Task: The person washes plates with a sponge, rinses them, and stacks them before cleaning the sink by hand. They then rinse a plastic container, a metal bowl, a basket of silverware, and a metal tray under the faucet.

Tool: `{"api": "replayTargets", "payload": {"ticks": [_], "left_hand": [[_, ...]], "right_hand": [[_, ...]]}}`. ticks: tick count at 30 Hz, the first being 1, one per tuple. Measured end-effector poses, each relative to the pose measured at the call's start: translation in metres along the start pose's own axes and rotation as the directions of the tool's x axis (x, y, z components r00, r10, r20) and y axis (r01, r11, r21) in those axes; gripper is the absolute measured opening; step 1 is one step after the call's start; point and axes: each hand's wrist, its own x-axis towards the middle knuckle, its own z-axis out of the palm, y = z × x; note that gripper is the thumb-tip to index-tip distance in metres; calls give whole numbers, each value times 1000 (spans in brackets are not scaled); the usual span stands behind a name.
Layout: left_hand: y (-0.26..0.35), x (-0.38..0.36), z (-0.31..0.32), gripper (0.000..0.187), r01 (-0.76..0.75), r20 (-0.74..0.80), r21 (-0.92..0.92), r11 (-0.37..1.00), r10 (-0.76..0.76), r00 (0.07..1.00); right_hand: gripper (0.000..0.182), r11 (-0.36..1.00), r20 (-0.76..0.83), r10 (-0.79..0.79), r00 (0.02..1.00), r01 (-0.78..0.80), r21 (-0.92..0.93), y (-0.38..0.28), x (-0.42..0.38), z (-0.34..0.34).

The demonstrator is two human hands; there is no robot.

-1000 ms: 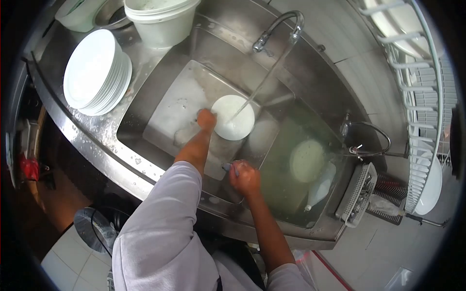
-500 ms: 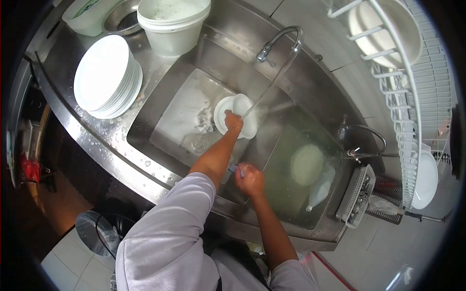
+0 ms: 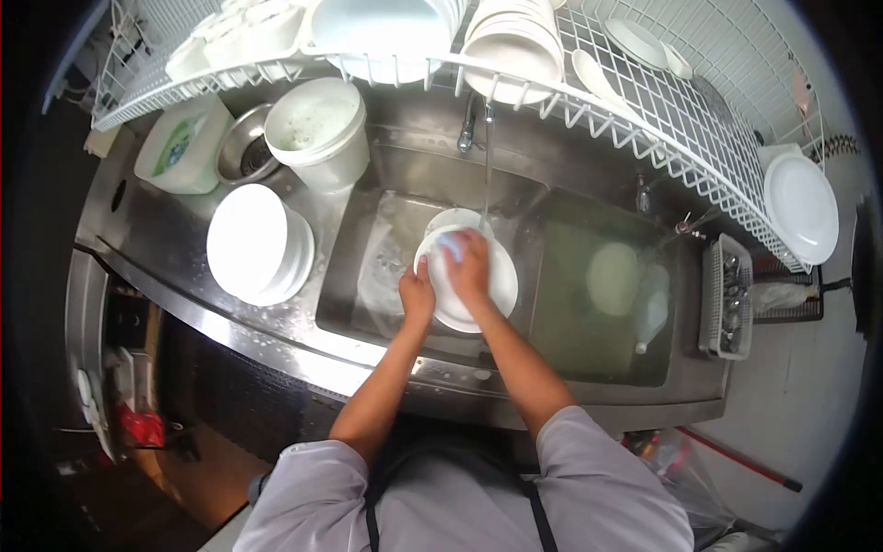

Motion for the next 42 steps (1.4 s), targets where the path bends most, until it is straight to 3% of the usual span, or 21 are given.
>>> {"api": "replayTargets", "payload": {"ticks": [1, 2, 4, 8, 10, 14, 16, 18, 20, 21, 24, 27, 28, 29, 31, 33, 35, 36, 37, 39, 42], "left_hand": [[28, -9, -12, 51, -58, -24, -48, 997, 57, 998], [39, -5, -27, 52, -15, -44, -89, 996, 12, 999], [50, 8, -58, 54, 69, -75, -178, 982, -84, 994], [58, 15, -104, 50, -36, -155, -133, 990, 15, 988], [53, 7, -107, 48, -54, -119, -108, 993, 41, 992], [47, -2, -90, 48, -126, -117, -29, 992, 122, 986], [55, 2, -92, 48, -142, -129, -44, 989, 135, 982], [50, 14, -106, 47, -30, -118, -102, 994, 17, 993], [43, 23, -119, 46, -44, -111, -200, 979, 22, 994], [40, 25, -125, 47, -7, -40, -181, 983, 0, 999], [45, 8, -107, 51, -8, 3, -137, 991, 9, 1000], [18, 24, -81, 48, -339, 46, 41, 940, 337, 940], [2, 36, -79, 49, -243, 123, -86, 966, 252, 960], [94, -7, -90, 49, 113, 168, -269, 957, -69, 983], [47, 42, -101, 44, 271, 230, -377, 885, -194, 954], [51, 47, -116, 42, 189, 184, -365, 912, -128, 975], [69, 33, -126, 47, 226, 235, -397, 890, -139, 962], [81, 26, -128, 49, 292, 284, -367, 883, -192, 939], [91, 14, -126, 49, 338, 374, -333, 881, -205, 904], [105, -9, -116, 50, 409, 539, -250, 878, -225, 812], [80, -13, -80, 64, 443, 644, -129, 887, -264, 718]], "right_hand": [[26, 995, 8, -89, 996, 89, 39, -23, -2, 14], [28, 989, 237, -81, 968, 49, 137, -54, -3, 4], [30, 984, 411, -171, 895, 172, 36, -82, -13, -16], [31, 977, 489, -8, 873, 111, -183, -43, -15, -20], [23, 951, 493, 79, 866, 83, -298, -51, 26, -30], [21, 992, 348, -73, 935, 102, -67, -80, 21, 31], [30, 978, 538, -75, 840, 168, -126, -112, -2, 17], [36, 976, 469, -129, 874, 195, -94, -97, -27, 1], [32, 932, 445, -48, 894, 201, -303, -62, -27, -23], [34, 915, 517, 210, 830, 19, -402, -67, -2, -40], [37, 935, 286, 18, 958, 85, -344, -53, 20, -13], [51, 984, 252, -43, 967, 84, -155, -76, 8, 48], [54, 957, 414, 119, 903, -215, 194, -127, 19, 3], [52, 991, 405, 5, 914, -58, 119, -122, 3, 8], [47, 989, 468, -130, 874, 146, 2, -114, -14, -12], [42, 965, 584, -178, 792, 256, -53, -118, -21, -70], [37, 964, 285, -249, 925, 267, -23, -79, -14, -94], [34, 979, 181, -139, 974, 108, 173, -66, -2, -102], [31, 920, 71, -25, 997, -5, 391, -55, 10, -110], [26, 203, 257, 429, 866, -370, 907, -47, 39, -101], [32, -653, 420, 17, 908, -308, 692, -43, 38, -56]]}}
